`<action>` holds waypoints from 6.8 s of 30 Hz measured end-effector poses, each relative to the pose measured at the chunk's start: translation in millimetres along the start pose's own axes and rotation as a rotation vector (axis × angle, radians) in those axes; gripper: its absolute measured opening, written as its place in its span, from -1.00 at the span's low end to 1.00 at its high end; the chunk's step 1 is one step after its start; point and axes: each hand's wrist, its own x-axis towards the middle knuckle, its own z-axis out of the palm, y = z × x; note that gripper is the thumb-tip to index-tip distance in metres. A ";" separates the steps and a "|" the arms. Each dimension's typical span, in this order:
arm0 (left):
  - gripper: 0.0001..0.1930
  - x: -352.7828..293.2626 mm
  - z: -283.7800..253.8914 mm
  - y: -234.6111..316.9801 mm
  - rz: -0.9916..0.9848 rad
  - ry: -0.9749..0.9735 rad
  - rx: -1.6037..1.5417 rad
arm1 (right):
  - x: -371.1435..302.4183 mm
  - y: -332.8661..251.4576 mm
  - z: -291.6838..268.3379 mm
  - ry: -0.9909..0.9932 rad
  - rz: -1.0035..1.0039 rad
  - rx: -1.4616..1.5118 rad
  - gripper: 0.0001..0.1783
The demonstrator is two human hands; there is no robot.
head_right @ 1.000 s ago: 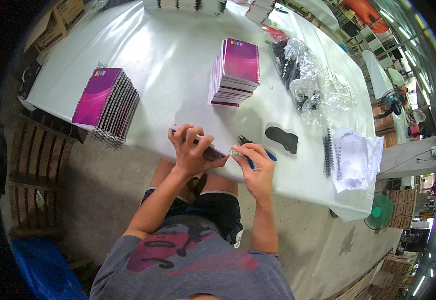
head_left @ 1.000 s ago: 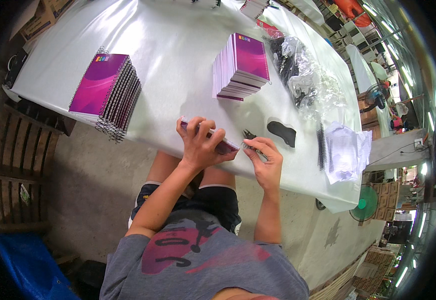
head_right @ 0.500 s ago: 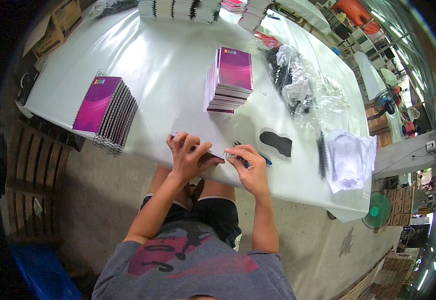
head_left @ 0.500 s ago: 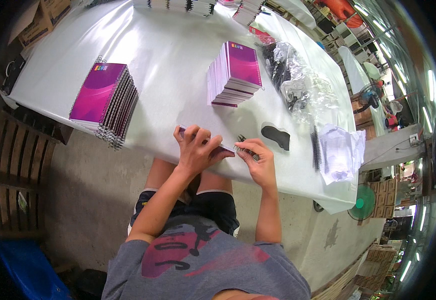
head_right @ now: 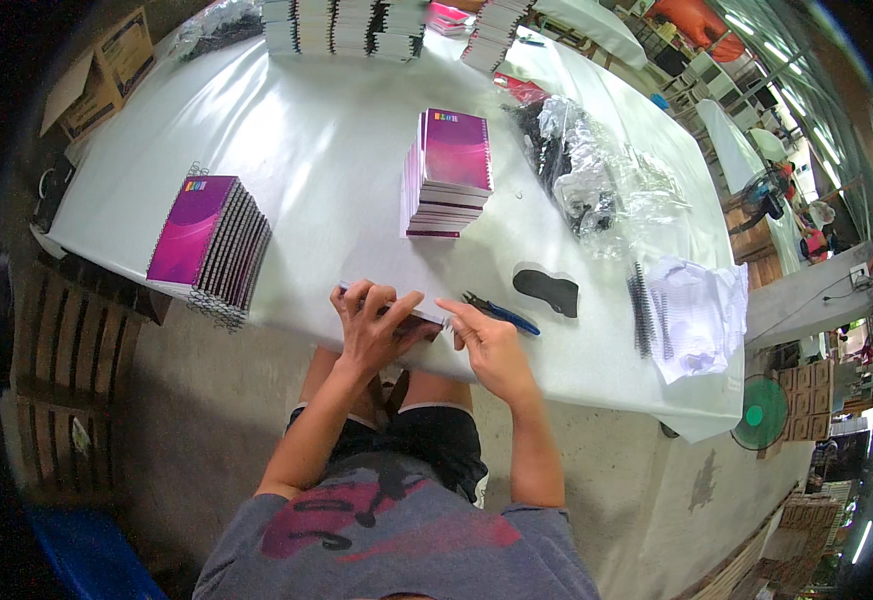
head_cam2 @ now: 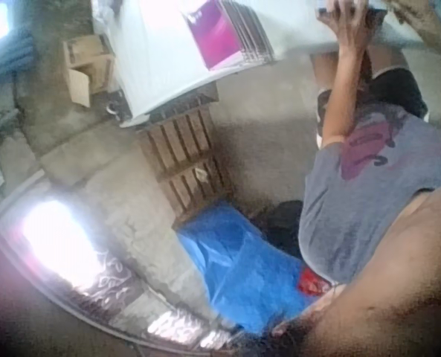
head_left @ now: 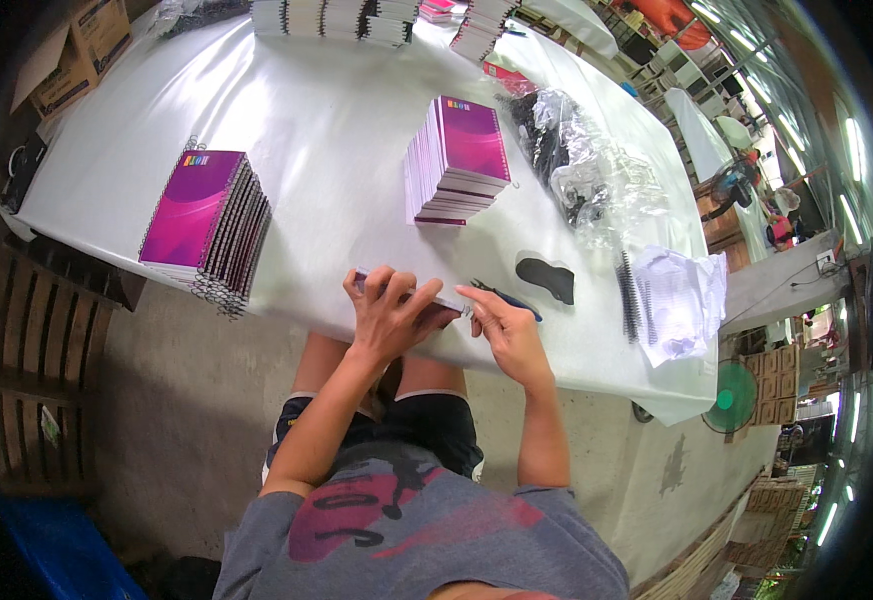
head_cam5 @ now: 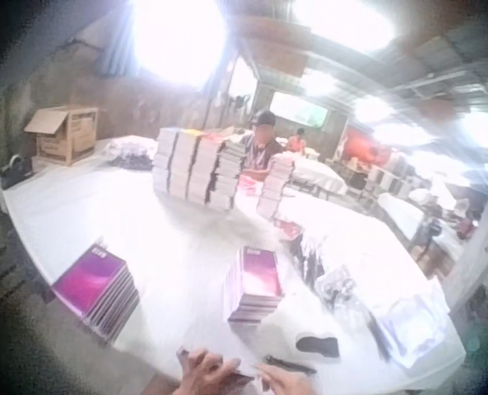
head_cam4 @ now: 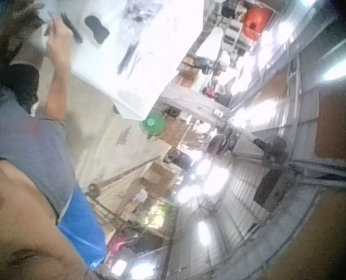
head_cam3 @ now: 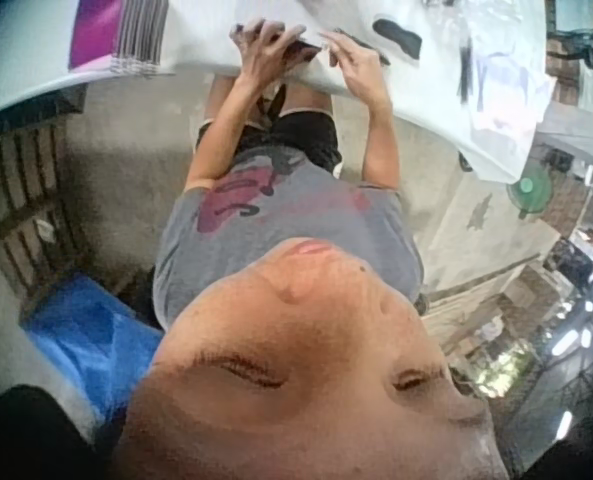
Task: The person repeatedly picks a purple notebook and a metal spiral binding from a table, inserts the spiral into the notebook's holes, and uses pliers to close the spiral ends. The person stacks the finished notebooks on the table.
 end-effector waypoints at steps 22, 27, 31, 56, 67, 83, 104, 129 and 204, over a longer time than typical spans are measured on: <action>-0.62 -4.1 -2.5 -5.1 -0.025 -0.060 -0.167 | -0.1 4.8 30.9 0.336 -0.430 -0.526 -0.83; -0.61 -2.9 -1.8 -6.8 -0.003 -0.065 -0.162 | -4.3 -1.5 28.0 0.303 -0.386 -0.603 -0.84; -0.61 0.9 -6.5 -8.5 0.011 -0.091 -0.160 | -6.0 4.8 19.5 0.177 -0.312 -0.504 -0.74; -0.51 0.6 -12.9 -11.1 0.042 -0.032 -0.228 | 35.3 78.7 -55.1 0.401 -0.189 0.624 -0.48; -0.54 -2.6 -7.9 -12.5 0.048 -0.057 -0.264 | 21.7 52.1 6.3 -0.149 -0.209 0.450 -0.80; -0.58 1.9 -11.1 -13.4 0.044 -0.087 -0.291 | 13.2 40.5 2.7 -0.122 -0.331 0.511 -0.77; -0.62 -0.8 -8.4 -16.7 0.043 -0.116 -0.362 | 16.6 31.7 8.1 -0.033 -0.385 0.472 -0.79; -0.52 1.3 -6.4 -24.2 -0.169 -0.113 -0.531 | 29.5 12.8 10.3 -0.050 -0.301 0.233 -0.73; -0.18 -0.2 4.3 -33.1 -0.265 -0.083 -0.770 | 57.0 8.8 23.8 -0.132 -0.375 0.237 -0.66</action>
